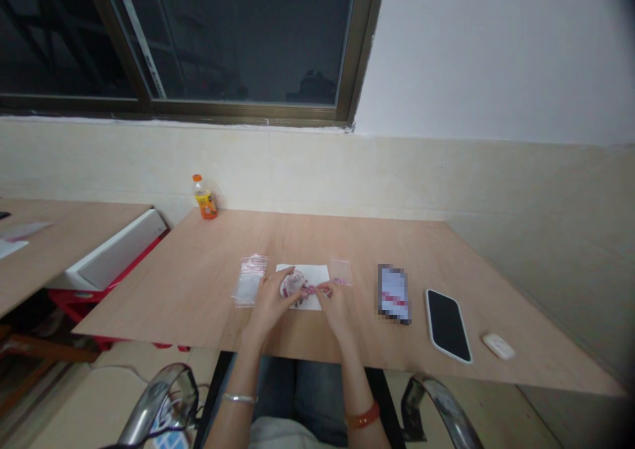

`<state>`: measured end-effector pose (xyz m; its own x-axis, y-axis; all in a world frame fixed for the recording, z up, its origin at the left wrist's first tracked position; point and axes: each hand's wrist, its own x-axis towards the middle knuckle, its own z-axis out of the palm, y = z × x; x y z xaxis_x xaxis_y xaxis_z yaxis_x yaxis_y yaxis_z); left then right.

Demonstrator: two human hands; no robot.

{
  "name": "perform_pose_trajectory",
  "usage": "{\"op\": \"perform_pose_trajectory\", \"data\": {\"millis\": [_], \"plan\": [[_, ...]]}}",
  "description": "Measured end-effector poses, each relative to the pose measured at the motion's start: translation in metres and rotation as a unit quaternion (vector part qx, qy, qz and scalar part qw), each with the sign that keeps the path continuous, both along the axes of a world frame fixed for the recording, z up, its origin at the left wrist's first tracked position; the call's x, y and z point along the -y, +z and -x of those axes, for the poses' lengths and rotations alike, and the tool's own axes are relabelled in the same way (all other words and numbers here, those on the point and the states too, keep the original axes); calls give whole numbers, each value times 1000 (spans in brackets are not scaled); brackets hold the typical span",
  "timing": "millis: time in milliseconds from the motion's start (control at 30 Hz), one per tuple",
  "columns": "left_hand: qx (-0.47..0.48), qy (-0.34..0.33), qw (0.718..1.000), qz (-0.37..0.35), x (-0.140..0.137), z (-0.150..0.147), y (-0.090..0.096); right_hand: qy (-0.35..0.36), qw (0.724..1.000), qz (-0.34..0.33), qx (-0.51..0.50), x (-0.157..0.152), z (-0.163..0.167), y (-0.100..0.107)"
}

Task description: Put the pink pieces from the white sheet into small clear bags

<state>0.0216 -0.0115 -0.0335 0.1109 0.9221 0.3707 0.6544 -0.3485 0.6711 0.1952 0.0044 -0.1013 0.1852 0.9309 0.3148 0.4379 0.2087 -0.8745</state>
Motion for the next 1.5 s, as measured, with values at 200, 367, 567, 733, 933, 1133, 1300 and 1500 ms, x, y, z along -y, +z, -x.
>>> {"op": "perform_pose_trajectory", "data": {"millis": [200,367,567,733,933,1133,1300,1500], "plan": [[3,-6,1000,17,2,-5,2,-126,982,-97,-100,13,-4,59],[5,-21,1000,23,3,-9,3,-130,973,-149,-123,29,5,84],[7,-33,999,17,3,-10,3,-9,992,-113,-61,24,13,78],[5,-20,1000,19,2,-8,4,12,994,-57,-87,11,3,54],[5,3,1000,24,0,-4,2,-31,997,-14,-65,-2,-8,9],[-5,-2,1000,8,-1,-2,-1,54,998,14,8,-1,6,-5],[-14,2,1000,7,-2,0,1,55,998,29,32,0,20,-15],[-16,8,1000,1,-1,1,-1,30,998,32,42,-4,18,-29]]}}
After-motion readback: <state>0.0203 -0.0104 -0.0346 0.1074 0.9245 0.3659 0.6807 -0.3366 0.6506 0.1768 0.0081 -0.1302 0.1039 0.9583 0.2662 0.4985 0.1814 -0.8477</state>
